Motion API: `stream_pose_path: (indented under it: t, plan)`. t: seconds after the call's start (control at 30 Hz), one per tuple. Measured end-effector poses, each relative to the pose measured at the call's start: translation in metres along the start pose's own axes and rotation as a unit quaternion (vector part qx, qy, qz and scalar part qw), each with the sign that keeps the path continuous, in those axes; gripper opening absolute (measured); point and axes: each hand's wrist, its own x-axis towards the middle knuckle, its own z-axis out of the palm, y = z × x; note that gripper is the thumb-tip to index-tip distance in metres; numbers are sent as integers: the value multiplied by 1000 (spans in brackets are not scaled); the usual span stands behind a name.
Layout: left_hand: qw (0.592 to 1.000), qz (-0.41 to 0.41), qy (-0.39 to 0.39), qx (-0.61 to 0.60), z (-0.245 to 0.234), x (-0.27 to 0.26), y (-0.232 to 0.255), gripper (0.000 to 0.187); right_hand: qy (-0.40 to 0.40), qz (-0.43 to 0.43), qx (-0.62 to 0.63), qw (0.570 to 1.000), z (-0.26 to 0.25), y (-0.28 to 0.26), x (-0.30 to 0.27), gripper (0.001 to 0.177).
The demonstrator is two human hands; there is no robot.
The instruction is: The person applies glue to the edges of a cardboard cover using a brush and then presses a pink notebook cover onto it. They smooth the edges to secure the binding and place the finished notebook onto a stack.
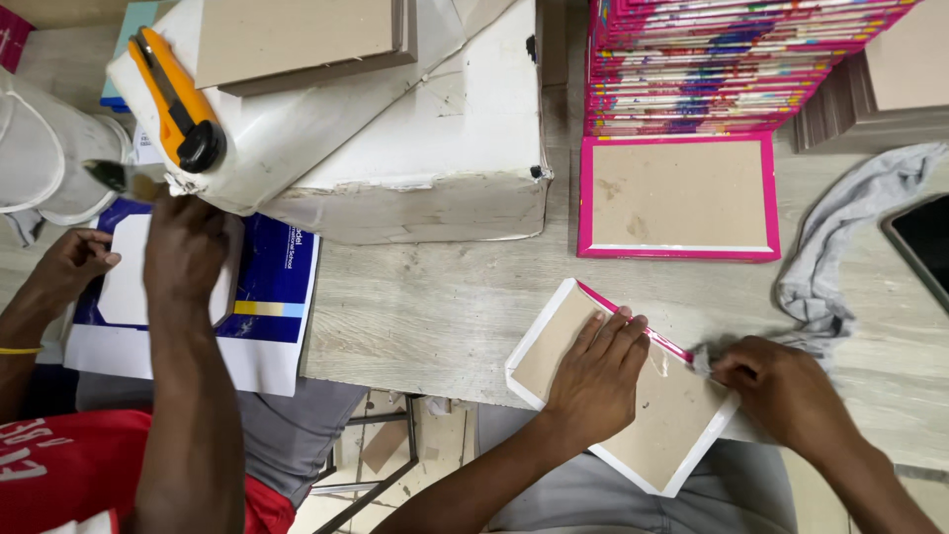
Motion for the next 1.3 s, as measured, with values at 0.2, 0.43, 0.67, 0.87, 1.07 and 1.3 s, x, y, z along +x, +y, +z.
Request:
stream_pose_path:
  t: [0.2,0.43,0.67,0.87,1.07,1.3]
  plan:
    - [1000,-4,8,-7,6,-1,-1,51,42,-179,-2,983,19,-63,58,19]
    - [997,-36,-66,7,8,-2,7,76,64,-160,-66,983,22,-3,-7,22]
    - [994,-24,-86,69,7,-2,-11,60,54,-136,-105,984,30,7,-24,34]
    - [997,-49,-52,40,-8,-1,-13,71,22,-205,-114,972,27,1,11,25]
    - [997,-55,-31,42,-10,-2,-14,62,5,-253,-33,967,27,-91,77,23]
    - [997,-54,-1,55,-4,-6,-15,35,25,-252,19,967,42,-142,117,33]
